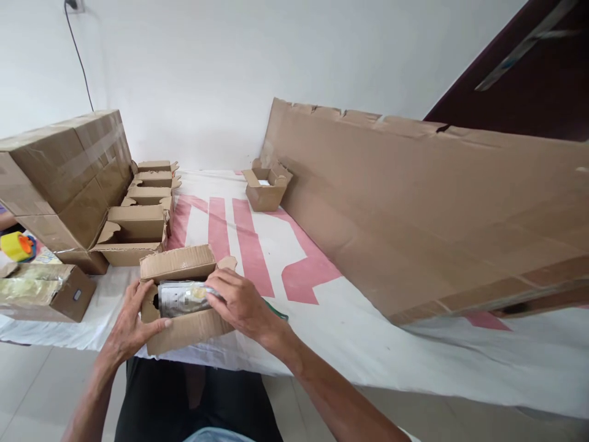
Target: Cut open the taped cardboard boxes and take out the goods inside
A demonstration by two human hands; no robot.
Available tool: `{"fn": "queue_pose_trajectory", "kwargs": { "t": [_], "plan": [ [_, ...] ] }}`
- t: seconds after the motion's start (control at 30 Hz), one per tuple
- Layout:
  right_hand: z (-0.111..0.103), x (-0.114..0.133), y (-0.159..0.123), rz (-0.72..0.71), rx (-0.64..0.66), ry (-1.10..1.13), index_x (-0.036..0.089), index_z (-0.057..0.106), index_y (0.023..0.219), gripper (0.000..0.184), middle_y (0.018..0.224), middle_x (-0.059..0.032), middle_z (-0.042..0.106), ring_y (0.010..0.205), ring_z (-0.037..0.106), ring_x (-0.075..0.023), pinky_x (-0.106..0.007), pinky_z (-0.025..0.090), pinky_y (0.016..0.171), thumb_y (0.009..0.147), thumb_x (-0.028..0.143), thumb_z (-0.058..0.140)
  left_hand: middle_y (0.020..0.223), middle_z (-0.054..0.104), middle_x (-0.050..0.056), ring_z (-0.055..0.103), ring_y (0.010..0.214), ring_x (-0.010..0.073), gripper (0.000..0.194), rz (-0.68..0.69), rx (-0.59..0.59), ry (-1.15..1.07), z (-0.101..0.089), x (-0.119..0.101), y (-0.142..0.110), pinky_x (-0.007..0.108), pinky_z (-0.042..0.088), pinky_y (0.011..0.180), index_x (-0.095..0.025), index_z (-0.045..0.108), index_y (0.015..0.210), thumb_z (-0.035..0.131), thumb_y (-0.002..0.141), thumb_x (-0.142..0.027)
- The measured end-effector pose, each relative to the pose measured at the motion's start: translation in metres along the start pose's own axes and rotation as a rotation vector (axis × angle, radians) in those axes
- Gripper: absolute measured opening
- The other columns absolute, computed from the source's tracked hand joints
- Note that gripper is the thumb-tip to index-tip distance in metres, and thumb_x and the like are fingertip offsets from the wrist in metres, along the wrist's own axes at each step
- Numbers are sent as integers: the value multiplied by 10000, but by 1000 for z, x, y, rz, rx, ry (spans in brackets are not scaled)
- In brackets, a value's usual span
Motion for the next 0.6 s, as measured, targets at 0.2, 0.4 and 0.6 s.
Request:
{"fn": "queue_pose_trajectory", "kwargs": {
  "t": [0.2,0.4,0.6],
  "plan": [
    [24,-11,15,174,352,-133,231,692,1053,103,1128,-73,733,1067,699,-260,-357,534,883,967,233,749,1656,457,163,434,1566,448,957,-11,-65,-75,5,17,-1,595,434,1253,-301,579,1557,876,732,-684],
    [42,-21,24,131,424,-212,197,705,1023,118,1163,-98,724,1153,667,-289,-405,513,983,946,230,788,1629,497,169,483,1518,474,1016,-28,-131,-136,10,27,1,576,560,1106,-314,560,1577,900,692,-679],
    [43,-21,26,130,418,-139,207,703,938,56,1072,-89,738,1035,685,-261,-378,478,921,985,177,706,1589,541,174,512,1492,446,1075,-14,-111,-106,7,17,1,572,521,1151,-272,506,1600,912,684,-661]
  ]
}}
Point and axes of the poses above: each hand's wrist, its own y-axis towards the middle knuckle, its own z-axis out of the palm, x = y × z, the point moved 2 cm from there along y, towards the middle knuckle
